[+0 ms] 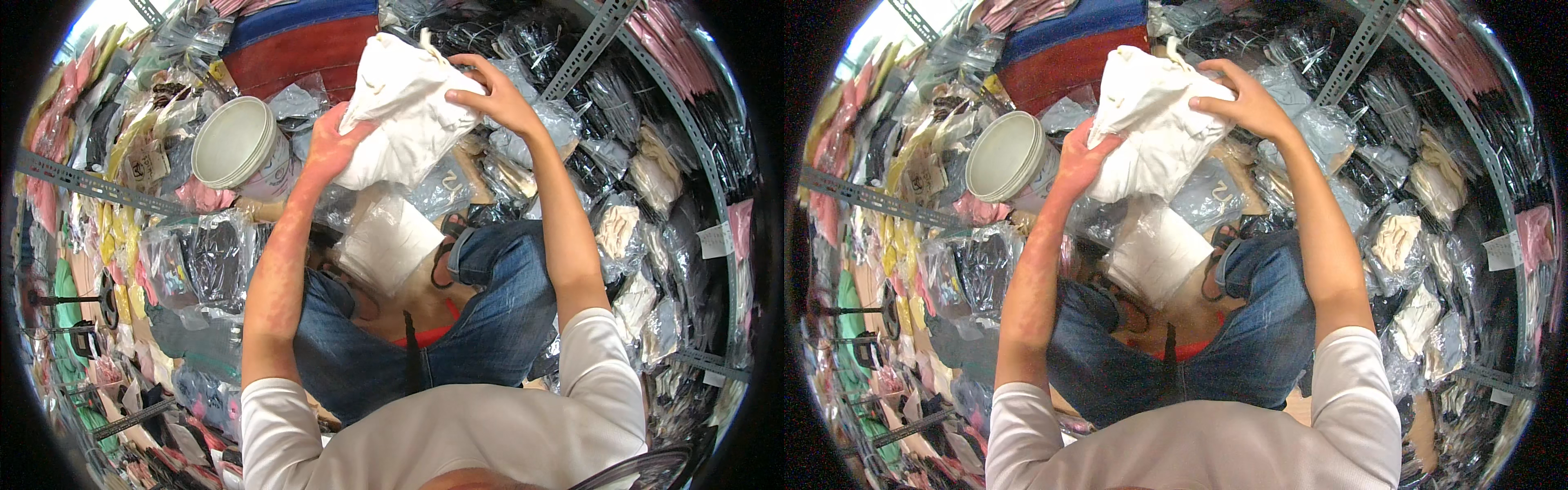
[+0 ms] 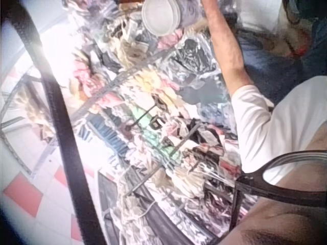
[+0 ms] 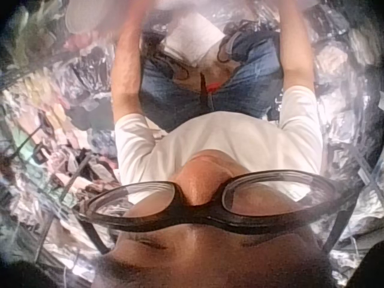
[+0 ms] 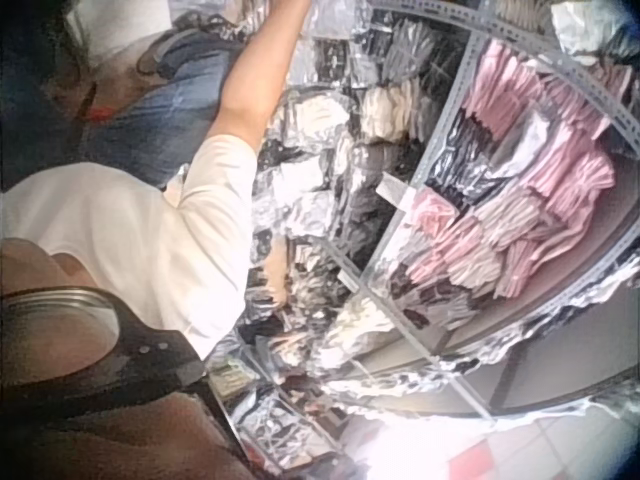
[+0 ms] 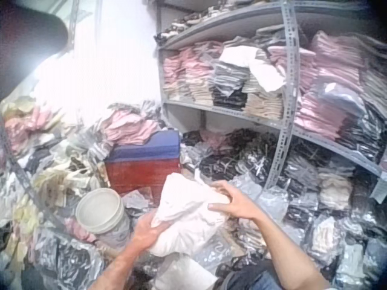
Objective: The person sits on the floor in a storage area and sorts through various packaged clothing items. They pick up items, inspect them, and place them into a white bucket or onto a nearby pile.
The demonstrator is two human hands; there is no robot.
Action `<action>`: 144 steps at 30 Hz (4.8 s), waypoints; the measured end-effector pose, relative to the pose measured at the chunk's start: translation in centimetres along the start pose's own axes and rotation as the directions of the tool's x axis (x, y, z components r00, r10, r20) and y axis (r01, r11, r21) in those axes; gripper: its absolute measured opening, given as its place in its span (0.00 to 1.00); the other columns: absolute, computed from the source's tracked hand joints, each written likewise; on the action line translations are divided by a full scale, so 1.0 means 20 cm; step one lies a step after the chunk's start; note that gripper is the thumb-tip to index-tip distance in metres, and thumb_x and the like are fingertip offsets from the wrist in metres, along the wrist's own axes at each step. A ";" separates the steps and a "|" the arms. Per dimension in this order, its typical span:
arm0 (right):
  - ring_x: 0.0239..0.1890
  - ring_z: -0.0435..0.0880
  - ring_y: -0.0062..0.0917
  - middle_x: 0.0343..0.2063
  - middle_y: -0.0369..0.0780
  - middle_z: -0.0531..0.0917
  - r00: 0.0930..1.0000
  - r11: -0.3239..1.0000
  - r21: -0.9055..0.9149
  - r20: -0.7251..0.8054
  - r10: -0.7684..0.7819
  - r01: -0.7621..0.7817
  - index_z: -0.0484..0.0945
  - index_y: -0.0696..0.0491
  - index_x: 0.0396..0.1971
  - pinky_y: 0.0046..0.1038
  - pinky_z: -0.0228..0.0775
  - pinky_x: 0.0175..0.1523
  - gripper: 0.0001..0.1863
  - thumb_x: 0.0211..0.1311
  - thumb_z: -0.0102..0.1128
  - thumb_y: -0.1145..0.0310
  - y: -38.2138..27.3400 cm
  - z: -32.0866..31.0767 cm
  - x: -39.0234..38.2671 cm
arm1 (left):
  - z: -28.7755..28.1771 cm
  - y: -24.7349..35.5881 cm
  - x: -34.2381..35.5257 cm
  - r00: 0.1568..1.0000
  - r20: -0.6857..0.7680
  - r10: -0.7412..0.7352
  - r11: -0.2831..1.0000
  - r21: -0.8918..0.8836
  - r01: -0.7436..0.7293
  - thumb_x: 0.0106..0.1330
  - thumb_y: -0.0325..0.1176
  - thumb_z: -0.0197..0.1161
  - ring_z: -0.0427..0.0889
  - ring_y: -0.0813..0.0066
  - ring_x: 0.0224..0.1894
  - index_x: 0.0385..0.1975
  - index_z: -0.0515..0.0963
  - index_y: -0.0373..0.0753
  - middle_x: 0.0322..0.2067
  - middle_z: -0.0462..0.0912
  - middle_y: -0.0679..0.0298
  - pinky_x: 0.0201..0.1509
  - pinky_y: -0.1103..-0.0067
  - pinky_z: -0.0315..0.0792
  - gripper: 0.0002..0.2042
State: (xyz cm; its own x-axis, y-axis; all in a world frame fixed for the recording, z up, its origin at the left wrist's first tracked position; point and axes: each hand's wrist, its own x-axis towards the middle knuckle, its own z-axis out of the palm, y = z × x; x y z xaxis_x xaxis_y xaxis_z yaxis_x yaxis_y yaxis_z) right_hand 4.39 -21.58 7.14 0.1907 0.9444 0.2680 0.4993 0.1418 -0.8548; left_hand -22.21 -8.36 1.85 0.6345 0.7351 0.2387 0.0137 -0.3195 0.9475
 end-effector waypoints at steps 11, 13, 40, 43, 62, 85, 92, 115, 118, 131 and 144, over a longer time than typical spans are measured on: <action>0.36 0.80 0.17 0.33 0.36 0.84 0.947 0.963 0.116 0.242 0.212 -0.245 0.79 0.56 0.43 0.20 0.70 0.42 0.20 0.66 0.58 0.52 0.06 -0.04 -0.04 | -0.01 0.03 0.00 0.985 -0.070 -0.156 0.941 -0.314 0.127 0.62 0.30 0.68 0.80 0.80 0.39 0.47 0.78 0.31 0.40 0.84 0.63 0.45 0.80 0.74 0.15; 0.34 0.80 0.18 0.31 0.37 0.84 0.959 0.961 0.174 0.225 0.173 -0.214 0.81 0.57 0.42 0.20 0.70 0.42 0.17 0.65 0.61 0.58 0.02 0.00 -0.04 | -0.02 0.02 0.00 0.986 -0.076 -0.146 0.944 -0.308 0.116 0.62 0.30 0.68 0.80 0.80 0.39 0.48 0.77 0.31 0.40 0.84 0.63 0.45 0.80 0.74 0.16; 0.39 0.85 0.21 0.37 0.41 0.85 0.986 0.981 0.173 0.155 0.065 -0.091 0.79 0.64 0.45 0.23 0.78 0.48 0.14 0.68 0.58 0.69 -0.01 0.00 -0.03 | -0.04 0.04 0.00 0.990 -0.104 -0.094 0.966 -0.252 0.065 0.59 0.29 0.71 0.80 0.79 0.42 0.47 0.77 0.31 0.41 0.84 0.62 0.48 0.80 0.74 0.18; 0.40 0.86 0.22 0.36 0.42 0.85 0.987 0.979 0.184 0.151 0.056 -0.084 0.79 0.65 0.42 0.23 0.79 0.48 0.13 0.71 0.53 0.68 -0.03 0.01 -0.04 | -0.04 0.04 0.00 0.989 -0.115 -0.096 0.965 -0.255 0.064 0.59 0.29 0.71 0.80 0.79 0.42 0.47 0.77 0.31 0.42 0.84 0.62 0.48 0.80 0.73 0.18; 0.37 0.87 0.26 0.34 0.45 0.83 0.997 0.979 0.189 -0.005 0.076 -0.074 0.68 0.59 0.39 0.25 0.82 0.42 0.07 0.74 0.47 0.70 -0.01 0.04 -0.03 | -0.04 0.03 0.00 0.990 -0.116 -0.078 0.969 -0.243 0.048 0.59 0.29 0.71 0.79 0.81 0.42 0.48 0.77 0.32 0.42 0.83 0.64 0.48 0.81 0.72 0.18; 0.33 0.83 0.17 0.31 0.36 0.80 0.999 0.991 0.130 -0.027 -0.029 0.033 0.71 0.57 0.37 0.21 0.76 0.39 0.07 0.73 0.48 0.69 -0.02 0.03 -0.02 | -0.04 0.02 0.00 0.989 -0.113 -0.094 0.972 -0.225 0.067 0.58 0.29 0.71 0.80 0.80 0.43 0.49 0.77 0.32 0.42 0.84 0.63 0.50 0.80 0.73 0.19; 0.31 0.82 0.17 0.28 0.35 0.80 0.986 0.984 0.129 -0.127 -0.108 0.125 0.71 0.57 0.36 0.20 0.74 0.36 0.06 0.71 0.51 0.70 -0.04 0.04 -0.03 | -0.05 0.01 0.01 0.990 -0.106 -0.094 0.964 -0.259 0.064 0.58 0.29 0.71 0.80 0.79 0.43 0.48 0.77 0.32 0.42 0.84 0.63 0.49 0.80 0.73 0.19; 0.29 0.80 0.15 0.27 0.33 0.80 0.989 0.980 0.166 -0.116 -0.096 0.114 0.72 0.56 0.35 0.20 0.71 0.35 0.06 0.70 0.53 0.69 -0.02 0.03 -0.02 | -0.03 0.04 0.00 0.990 -0.110 -0.085 0.957 -0.285 0.050 0.57 0.29 0.73 0.81 0.77 0.43 0.50 0.76 0.31 0.44 0.83 0.61 0.48 0.79 0.74 0.22; 0.29 0.80 0.15 0.27 0.33 0.80 0.990 0.979 0.176 -0.107 -0.088 0.106 0.72 0.56 0.35 0.20 0.71 0.35 0.06 0.69 0.53 0.69 -0.01 0.03 -0.01 | -0.03 0.03 0.01 0.989 -0.112 -0.094 0.953 -0.299 0.057 0.57 0.29 0.73 0.81 0.77 0.43 0.50 0.76 0.31 0.43 0.83 0.61 0.48 0.79 0.74 0.21; 0.30 0.81 0.15 0.28 0.32 0.78 0.993 0.977 0.189 -0.081 -0.084 0.098 0.72 0.55 0.33 0.20 0.71 0.36 0.05 0.69 0.53 0.70 0.00 0.03 -0.01 | -0.03 0.01 0.01 0.991 -0.113 -0.067 0.949 -0.314 0.028 0.57 0.28 0.73 0.82 0.77 0.43 0.49 0.76 0.32 0.44 0.83 0.61 0.48 0.79 0.75 0.21; 0.30 0.80 0.16 0.28 0.32 0.79 0.993 0.977 0.186 -0.071 -0.091 0.102 0.72 0.56 0.34 0.20 0.72 0.37 0.06 0.68 0.54 0.69 0.00 0.02 -0.01 | -0.03 0.04 0.00 0.991 -0.110 -0.082 0.952 -0.301 0.045 0.57 0.28 0.73 0.82 0.77 0.43 0.49 0.76 0.32 0.43 0.83 0.61 0.49 0.79 0.75 0.20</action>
State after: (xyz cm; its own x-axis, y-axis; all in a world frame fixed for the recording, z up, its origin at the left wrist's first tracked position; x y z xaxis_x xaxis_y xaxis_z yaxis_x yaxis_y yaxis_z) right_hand 3.98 -21.65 6.79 0.2039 0.9043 0.3750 0.3506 0.2902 -0.8904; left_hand -22.67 -8.20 2.70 0.5426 0.8199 0.1825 -0.1913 -0.0909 0.9773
